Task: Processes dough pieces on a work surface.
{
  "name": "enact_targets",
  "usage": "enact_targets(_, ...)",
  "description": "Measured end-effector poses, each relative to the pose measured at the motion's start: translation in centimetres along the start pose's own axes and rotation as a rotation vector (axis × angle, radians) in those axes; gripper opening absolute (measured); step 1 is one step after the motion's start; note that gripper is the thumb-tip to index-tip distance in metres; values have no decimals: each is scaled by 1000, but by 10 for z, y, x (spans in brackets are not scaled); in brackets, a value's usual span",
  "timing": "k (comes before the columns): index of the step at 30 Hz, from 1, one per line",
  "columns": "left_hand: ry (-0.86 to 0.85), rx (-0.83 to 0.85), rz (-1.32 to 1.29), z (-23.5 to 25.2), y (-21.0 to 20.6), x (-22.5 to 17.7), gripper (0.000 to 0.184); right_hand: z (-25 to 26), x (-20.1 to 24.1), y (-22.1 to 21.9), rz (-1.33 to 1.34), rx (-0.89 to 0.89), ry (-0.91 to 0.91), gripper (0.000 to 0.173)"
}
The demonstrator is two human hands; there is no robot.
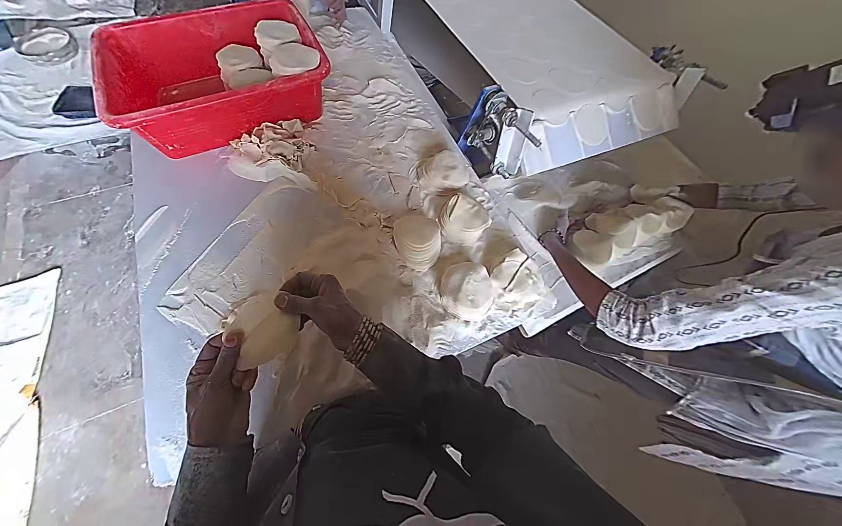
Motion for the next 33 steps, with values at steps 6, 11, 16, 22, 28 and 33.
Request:
enact_targets(6,-94,-24,589,52,48,4,28,74,8,-5,-568,-71,41,28)
enact_targets(11,-148,49,773,48,54,8,50,-22,40,117,-694,-548,153,28)
enact_targets(16,13,535,512,-7,-81,67,39,-176,9,265,-714,-1162,-128,26)
enact_targets(22,504,883,356,-94,-254,158,50,-214,-67,303,-601,-1166,-469,58)
enact_targets(28,489,813,553,-90,-290,202,59,-189,-87,306,-243,-1157,-265,49)
enact_targets(33,496,921,757,-87,-308,206,59,-177,-104,321,2,-1071,-315,54)
Point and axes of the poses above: each hand's wrist, its own z-axis towards the middle knuckle, its own y-axis out of the back of the hand, x = y × z, the point moved 10 cm from there along z, towards the middle knuckle, and after that the axes turned 12 degrees about -y, right-handed, at the moved point
